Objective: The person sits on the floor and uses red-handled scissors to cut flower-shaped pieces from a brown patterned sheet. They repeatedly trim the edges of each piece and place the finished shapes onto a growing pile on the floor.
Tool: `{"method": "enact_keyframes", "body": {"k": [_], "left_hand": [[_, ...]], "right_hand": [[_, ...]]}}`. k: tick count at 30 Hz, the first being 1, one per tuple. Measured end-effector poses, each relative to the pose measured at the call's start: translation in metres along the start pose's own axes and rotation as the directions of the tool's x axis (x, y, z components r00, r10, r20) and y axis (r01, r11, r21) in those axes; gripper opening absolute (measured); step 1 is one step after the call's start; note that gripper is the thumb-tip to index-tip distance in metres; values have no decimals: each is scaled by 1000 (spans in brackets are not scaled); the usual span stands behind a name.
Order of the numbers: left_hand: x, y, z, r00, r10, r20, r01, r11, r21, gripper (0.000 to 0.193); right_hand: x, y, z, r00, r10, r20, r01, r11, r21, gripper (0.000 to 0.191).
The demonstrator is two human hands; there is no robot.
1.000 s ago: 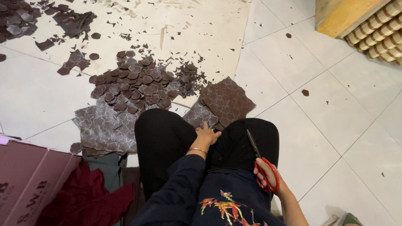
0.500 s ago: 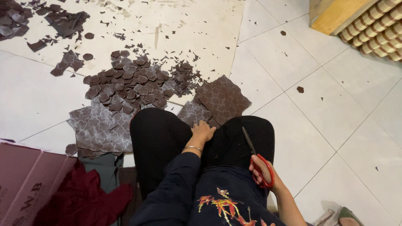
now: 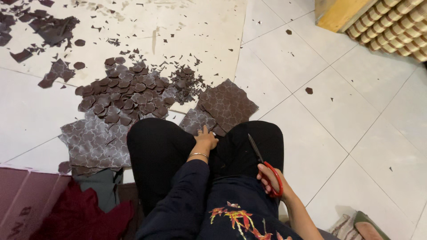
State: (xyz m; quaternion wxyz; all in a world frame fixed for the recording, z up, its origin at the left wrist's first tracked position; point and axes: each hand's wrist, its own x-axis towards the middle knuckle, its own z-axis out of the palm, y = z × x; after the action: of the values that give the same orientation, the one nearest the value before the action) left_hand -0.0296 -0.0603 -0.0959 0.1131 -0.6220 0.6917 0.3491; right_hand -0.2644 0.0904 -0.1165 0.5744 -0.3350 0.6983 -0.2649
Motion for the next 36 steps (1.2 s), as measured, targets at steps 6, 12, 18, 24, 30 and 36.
{"method": "enact_keyframes", "body": {"k": [6, 12, 18, 24, 30, 36], "left_hand": [[-3, 3, 1, 982, 5, -188, -26, 994, -111, 77], [-20, 6, 1, 759, 230, -608, -414, 893, -179, 70], [-68, 14, 17, 501, 546, -672, -640, 756, 137, 61], [-102, 19, 33, 374, 723, -581, -672, 643, 368, 51], [-96, 7, 37, 190, 724, -663, -818, 491, 301, 53], [-70, -15, 30, 555, 472, -685, -573, 814, 97, 47]], "right_hand": [[-7, -12, 8, 1000, -7, -12, 8, 998, 63, 53], [-2, -49, 34, 979, -203, 10, 192, 943, 270, 51], [12, -100, 61, 928, -369, 58, 294, 817, 496, 50], [2, -92, 57, 841, -534, -83, 459, 626, 630, 32], [-4, -79, 33, 742, -599, -300, 652, 543, 528, 28], [-25, -82, 4, 657, -583, -478, 749, 573, 332, 19]]}}
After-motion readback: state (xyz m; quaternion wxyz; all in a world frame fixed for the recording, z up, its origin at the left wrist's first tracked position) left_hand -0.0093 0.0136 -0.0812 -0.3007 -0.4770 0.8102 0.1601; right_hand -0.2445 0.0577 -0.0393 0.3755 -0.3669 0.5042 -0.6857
